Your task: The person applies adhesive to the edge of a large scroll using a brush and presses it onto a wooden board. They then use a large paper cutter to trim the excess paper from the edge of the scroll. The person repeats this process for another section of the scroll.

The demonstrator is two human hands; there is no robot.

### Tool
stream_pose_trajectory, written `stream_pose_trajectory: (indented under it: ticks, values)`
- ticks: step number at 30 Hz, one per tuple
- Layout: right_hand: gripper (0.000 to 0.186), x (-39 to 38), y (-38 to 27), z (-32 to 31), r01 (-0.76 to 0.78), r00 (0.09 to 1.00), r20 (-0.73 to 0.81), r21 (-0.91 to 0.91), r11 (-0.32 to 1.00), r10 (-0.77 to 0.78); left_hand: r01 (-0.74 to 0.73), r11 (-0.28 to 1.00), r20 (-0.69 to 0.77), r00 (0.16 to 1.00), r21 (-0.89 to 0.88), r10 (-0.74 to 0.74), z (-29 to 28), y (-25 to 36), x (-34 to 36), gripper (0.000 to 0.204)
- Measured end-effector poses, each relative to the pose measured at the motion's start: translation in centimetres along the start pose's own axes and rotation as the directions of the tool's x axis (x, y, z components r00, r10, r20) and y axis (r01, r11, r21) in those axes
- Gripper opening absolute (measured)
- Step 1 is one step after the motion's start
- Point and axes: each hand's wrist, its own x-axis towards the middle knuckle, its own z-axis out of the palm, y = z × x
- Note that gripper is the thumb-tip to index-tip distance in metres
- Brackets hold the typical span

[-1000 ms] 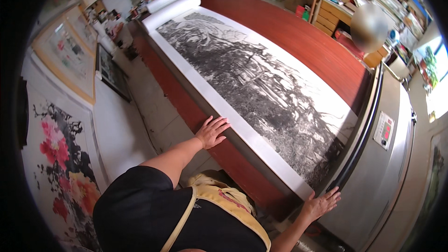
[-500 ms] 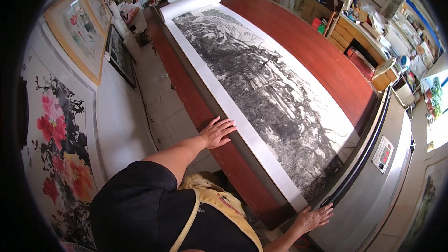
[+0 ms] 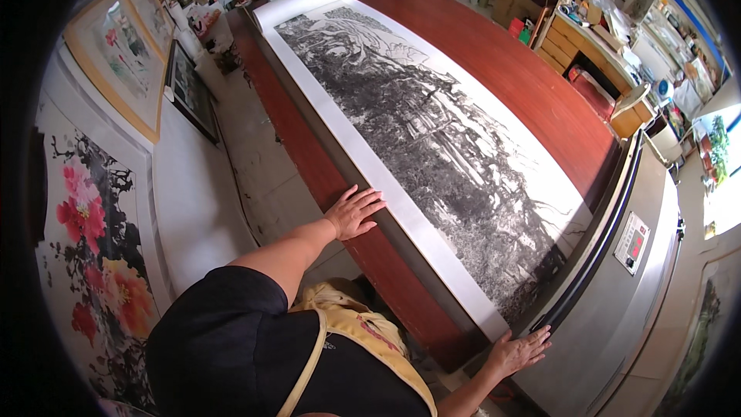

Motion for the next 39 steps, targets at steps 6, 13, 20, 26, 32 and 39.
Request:
stream_pose_trajectory:
  ticks: [6,13,20,26,32,39]
  values:
    - [0.098,-0.1,-0.6,-0.9,-0.017,0.999,0.032,0.0,1.0,0.017,-0.002,1.0,-0.001,1.0,-0.023,0.002,-0.4,0.1,-0.1,0.064]
    - [0.096,0.0,-0.5,-0.8,-0.02,0.999,0.043,-0.016,1.0,0.02,0.007,1.0,0.0,1.0,-0.022,-0.007,-0.1,0.1,-0.2,0.064]
    - [0.098,-0.1,-0.3,-0.4,-0.012,0.999,0.032,-0.009,1.0,0.013,0.008,1.0,-0.016,1.0,-0.013,-0.008,-0.2,0.3,-0.2,0.063]
    - [0.097,-0.2,-0.4,-0.6,-0.003,1.0,0.006,0.005,1.0,0.003,0.012,1.0,0.002,1.0,-0.021,-0.012,-0.4,0.3,-0.1,0.062]
    - [0.095,-0.1,-0.5,-0.5,-0.02,1.0,-0.001,-0.004,1.0,0.02,-0.004,1.0,0.011,1.0,0.016,0.004,-0.8,0.3,0.0,0.063]
    - [0.097,0.0,0.0,0.2,-0.01,1.0,-0.003,-0.015,1.0,0.01,-0.005,1.0,0.002,1.0,-0.016,0.005,-0.7,0.3,-0.1,0.063]
